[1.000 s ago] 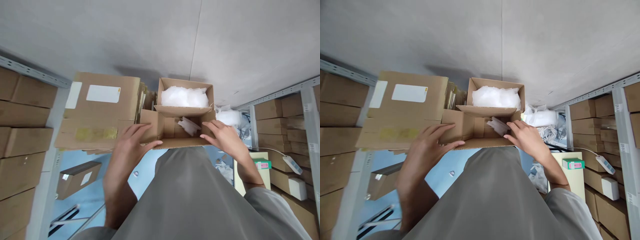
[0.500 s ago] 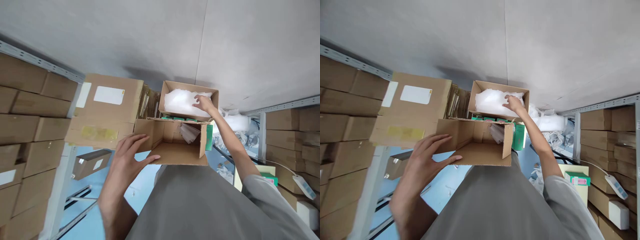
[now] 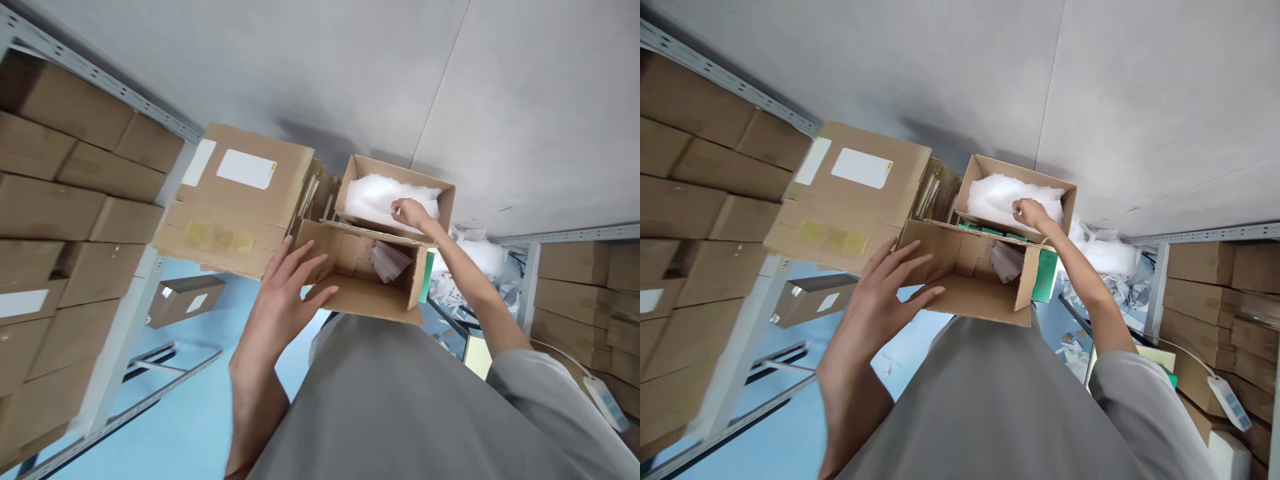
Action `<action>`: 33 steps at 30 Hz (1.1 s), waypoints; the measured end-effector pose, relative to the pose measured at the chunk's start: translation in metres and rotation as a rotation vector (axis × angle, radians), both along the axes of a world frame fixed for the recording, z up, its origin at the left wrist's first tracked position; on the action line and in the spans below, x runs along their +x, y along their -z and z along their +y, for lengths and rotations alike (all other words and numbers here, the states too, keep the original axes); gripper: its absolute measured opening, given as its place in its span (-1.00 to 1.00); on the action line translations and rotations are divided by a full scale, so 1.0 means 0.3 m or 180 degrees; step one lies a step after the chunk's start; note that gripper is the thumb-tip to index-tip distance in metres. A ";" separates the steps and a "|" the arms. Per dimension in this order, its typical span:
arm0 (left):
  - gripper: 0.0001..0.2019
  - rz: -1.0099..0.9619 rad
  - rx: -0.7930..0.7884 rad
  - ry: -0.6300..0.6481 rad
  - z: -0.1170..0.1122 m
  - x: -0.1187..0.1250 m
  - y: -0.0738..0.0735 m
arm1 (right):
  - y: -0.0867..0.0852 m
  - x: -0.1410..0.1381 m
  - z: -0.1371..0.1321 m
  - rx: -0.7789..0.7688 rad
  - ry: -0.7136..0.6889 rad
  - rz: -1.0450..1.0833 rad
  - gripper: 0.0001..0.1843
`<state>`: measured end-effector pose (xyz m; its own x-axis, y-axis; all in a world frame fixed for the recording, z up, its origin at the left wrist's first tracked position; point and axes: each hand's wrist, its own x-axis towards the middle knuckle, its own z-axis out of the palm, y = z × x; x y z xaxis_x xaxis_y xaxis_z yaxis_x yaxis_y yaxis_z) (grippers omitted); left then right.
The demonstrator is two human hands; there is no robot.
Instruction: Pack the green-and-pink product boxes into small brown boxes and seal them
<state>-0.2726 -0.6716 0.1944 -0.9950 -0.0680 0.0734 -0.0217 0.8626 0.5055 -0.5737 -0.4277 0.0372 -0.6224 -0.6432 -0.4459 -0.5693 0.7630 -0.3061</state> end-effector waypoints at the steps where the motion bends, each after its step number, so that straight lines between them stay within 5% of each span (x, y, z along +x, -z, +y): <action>1: -0.60 0.0013 0.0001 0.0048 -0.002 -0.004 -0.006 | -0.039 0.003 0.032 -0.0335 0.0154 0.0097 -0.71; 4: -0.61 0.0030 0.0041 0.0181 -0.013 -0.021 -0.017 | -0.203 0.047 0.129 -0.1253 0.0503 0.0423 -0.82; 8: -0.56 -0.0017 0.0183 0.0387 -0.031 -0.050 -0.012 | -0.504 0.235 0.213 -0.2053 0.0589 0.1106 -0.81; 11: -0.43 -0.0228 0.0299 0.0571 -0.037 -0.064 -0.003 | -0.687 0.418 0.208 -0.2169 0.0257 0.1374 -0.80; 13: -0.26 -0.0382 0.0373 0.0648 -0.038 -0.065 0.000 | -0.741 0.517 0.174 -0.1873 0.0007 0.1378 -0.77; 19: 0.13 -0.0492 0.0551 0.0751 -0.046 -0.037 0.010 | -0.644 0.643 0.025 -0.0677 -0.0537 0.1076 -0.81; 24: 0.06 -0.0465 0.0610 0.0783 -0.058 -0.016 0.030 | -0.656 0.629 0.038 -0.1197 -0.0096 0.1003 -0.78; 27: -0.02 -0.0511 0.0633 0.0777 -0.060 -0.011 0.030 | -0.687 0.530 0.109 -0.1477 0.0645 0.1275 -0.74; 29: -0.06 -0.0519 0.0625 0.0764 -0.058 -0.008 0.025 | -0.647 0.410 0.147 -0.1393 0.1014 0.1263 -0.71; 33: -0.13 -0.0481 0.0540 0.0658 -0.052 -0.003 0.016 | -0.390 0.112 0.153 -0.0744 0.1121 0.0603 -0.67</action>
<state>-0.2734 -0.6872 0.1896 -0.9878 0.1383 -0.0717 0.0595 0.7601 0.6471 -0.5402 -0.3819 0.1543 -0.8776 -0.4476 -0.1714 -0.3502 0.8430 -0.4084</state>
